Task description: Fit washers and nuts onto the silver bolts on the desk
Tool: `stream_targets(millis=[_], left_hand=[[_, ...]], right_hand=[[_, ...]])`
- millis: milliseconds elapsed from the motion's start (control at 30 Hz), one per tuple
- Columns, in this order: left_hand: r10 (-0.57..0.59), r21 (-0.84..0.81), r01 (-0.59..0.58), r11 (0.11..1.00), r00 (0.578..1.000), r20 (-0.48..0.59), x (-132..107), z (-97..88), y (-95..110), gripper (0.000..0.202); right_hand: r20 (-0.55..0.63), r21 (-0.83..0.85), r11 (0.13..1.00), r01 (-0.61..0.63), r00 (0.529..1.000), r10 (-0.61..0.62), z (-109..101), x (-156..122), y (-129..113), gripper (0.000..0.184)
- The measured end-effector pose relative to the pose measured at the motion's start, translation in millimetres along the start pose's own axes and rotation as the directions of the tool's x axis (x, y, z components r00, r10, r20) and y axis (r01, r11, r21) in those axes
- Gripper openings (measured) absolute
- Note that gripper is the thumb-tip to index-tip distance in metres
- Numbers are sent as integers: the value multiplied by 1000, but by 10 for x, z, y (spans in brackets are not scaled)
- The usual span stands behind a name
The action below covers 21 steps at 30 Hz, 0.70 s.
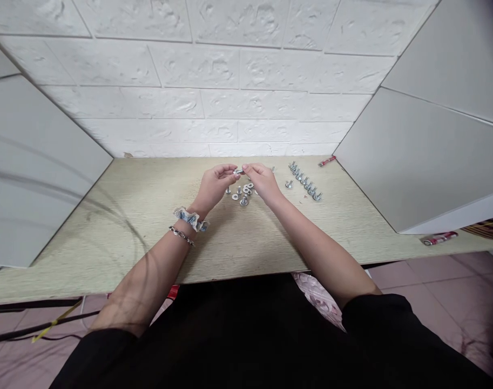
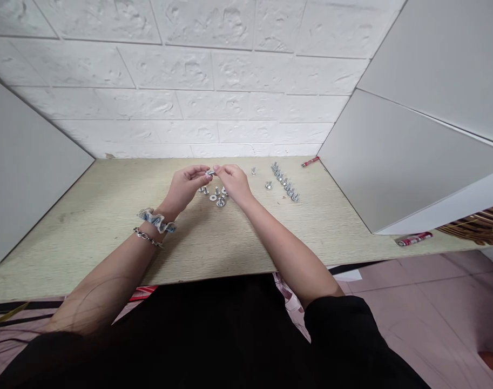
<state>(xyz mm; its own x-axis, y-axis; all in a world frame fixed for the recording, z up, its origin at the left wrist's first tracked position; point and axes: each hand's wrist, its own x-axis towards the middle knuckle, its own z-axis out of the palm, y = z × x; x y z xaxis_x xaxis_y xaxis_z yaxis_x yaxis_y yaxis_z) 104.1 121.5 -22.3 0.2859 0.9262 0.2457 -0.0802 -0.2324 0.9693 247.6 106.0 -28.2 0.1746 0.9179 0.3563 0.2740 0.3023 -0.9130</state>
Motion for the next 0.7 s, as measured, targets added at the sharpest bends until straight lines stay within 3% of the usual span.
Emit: stream_targets(millis=[233, 467, 700], left_hand=[[-2, 5, 3, 1000, 1000, -4, -7, -5, -1, 24], [-3, 25, 4, 1000, 999, -44, 16, -20, -46, 26], [-26, -2, 26, 1000, 996, -84, 11, -13, -35, 27]], right_hand=[[2, 76, 997, 10, 1000, -10, 10, -5, -51, 13], [21, 123, 992, 12, 1000, -15, -2, -23, -109, 14], [8, 117, 990, -78, 997, 78, 8, -47, -168, 22]])
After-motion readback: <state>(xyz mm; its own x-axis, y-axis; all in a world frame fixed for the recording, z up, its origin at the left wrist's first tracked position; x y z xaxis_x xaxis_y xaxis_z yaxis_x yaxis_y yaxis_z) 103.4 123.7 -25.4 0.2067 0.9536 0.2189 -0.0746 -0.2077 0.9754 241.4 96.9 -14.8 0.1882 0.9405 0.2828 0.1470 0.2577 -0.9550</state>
